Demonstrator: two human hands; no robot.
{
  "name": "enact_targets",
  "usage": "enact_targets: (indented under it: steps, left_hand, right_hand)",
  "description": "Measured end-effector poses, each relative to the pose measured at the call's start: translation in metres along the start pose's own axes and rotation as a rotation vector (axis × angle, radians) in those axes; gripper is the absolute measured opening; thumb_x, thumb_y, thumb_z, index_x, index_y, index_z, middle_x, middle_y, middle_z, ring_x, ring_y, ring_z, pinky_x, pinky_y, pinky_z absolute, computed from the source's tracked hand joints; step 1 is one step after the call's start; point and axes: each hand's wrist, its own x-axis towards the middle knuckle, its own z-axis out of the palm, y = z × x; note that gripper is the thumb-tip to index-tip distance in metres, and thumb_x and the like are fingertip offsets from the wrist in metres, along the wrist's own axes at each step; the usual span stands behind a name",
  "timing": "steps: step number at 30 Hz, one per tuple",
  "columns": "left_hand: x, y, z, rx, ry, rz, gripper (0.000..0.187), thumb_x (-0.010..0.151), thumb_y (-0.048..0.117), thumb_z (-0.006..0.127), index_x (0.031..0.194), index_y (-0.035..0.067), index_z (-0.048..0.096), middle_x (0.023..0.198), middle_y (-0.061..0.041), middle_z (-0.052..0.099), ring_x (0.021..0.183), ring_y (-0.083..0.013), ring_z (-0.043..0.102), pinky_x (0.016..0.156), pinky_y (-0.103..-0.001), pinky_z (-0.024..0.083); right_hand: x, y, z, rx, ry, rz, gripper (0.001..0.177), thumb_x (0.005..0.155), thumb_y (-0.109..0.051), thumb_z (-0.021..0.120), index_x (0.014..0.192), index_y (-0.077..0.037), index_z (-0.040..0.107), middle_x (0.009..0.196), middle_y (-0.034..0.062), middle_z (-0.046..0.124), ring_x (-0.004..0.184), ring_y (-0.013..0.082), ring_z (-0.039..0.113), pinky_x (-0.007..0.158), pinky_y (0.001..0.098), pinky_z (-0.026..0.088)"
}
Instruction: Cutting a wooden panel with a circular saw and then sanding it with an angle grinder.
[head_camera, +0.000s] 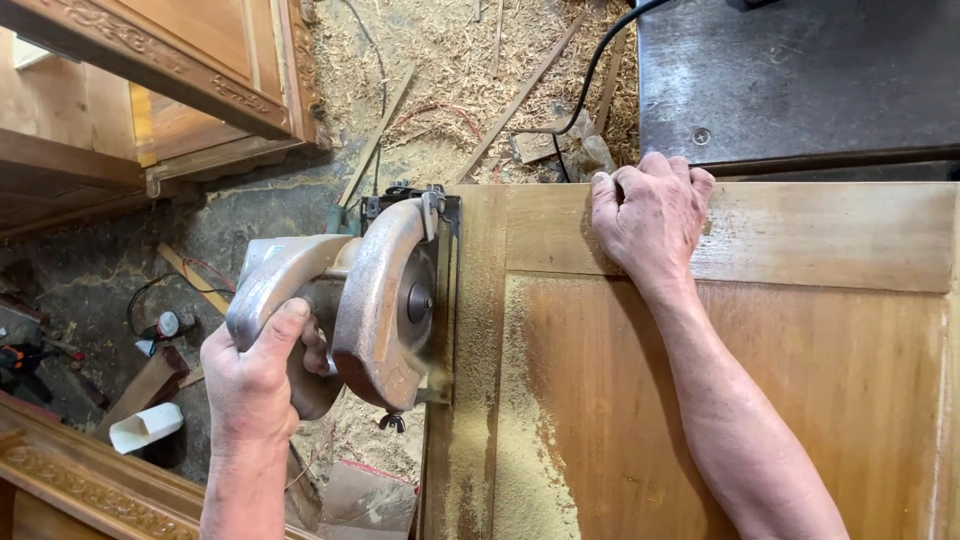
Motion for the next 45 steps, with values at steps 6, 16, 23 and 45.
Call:
enact_targets:
  steps: [6, 16, 23, 45]
  left_hand:
    - [0.002, 0.004, 0.004, -0.012, 0.0, 0.01, 0.03, 0.091, 0.006, 0.073, 0.067, -0.001, 0.058, 0.053, -0.019, 0.05, 0.038, -0.0237, 0.054, 0.043, -0.038, 0.052]
    - [0.012, -0.004, 0.003, -0.054, -0.012, -0.003, 0.026, 0.095, 0.006, 0.071, 0.073, 0.001, 0.058, 0.056, -0.016, 0.05, 0.04, -0.0207, 0.054, 0.04, -0.036, 0.052]
    - [0.018, -0.008, 0.002, -0.071, -0.024, -0.006, 0.028, 0.094, 0.006, 0.071, 0.071, 0.0, 0.058, 0.057, -0.019, 0.051, 0.038, -0.023, 0.053, 0.038, -0.038, 0.05]
    - [0.038, 0.012, 0.019, -0.031, 0.014, -0.184, 0.017, 0.089, 0.018, 0.075, 0.085, 0.004, 0.067, 0.062, -0.007, 0.057, 0.042, -0.0152, 0.049, 0.034, -0.027, 0.041]
  right_hand:
    - [0.001, -0.002, 0.001, 0.008, 0.005, 0.01, 0.028, 0.097, -0.039, 0.067, 0.08, -0.018, 0.074, 0.081, 0.0072, 0.061, 0.093, 0.0254, 0.064, 0.093, 0.0399, 0.039]
    - [0.0, -0.003, 0.001, 0.01, 0.004, 0.021, 0.027, 0.095, -0.039, 0.067, 0.08, -0.017, 0.074, 0.081, 0.0073, 0.061, 0.094, 0.0252, 0.064, 0.094, 0.0399, 0.039]
    - [0.001, -0.003, 0.004, 0.001, 0.008, 0.018, 0.028, 0.094, -0.039, 0.067, 0.079, -0.017, 0.074, 0.081, 0.007, 0.061, 0.095, 0.0252, 0.065, 0.095, 0.0403, 0.039]
    - [0.007, -0.018, -0.008, -0.073, -0.066, 0.081, 0.037, 0.096, -0.041, 0.061, 0.076, -0.015, 0.076, 0.082, 0.0061, 0.063, 0.088, 0.0295, 0.058, 0.089, 0.0455, 0.035]
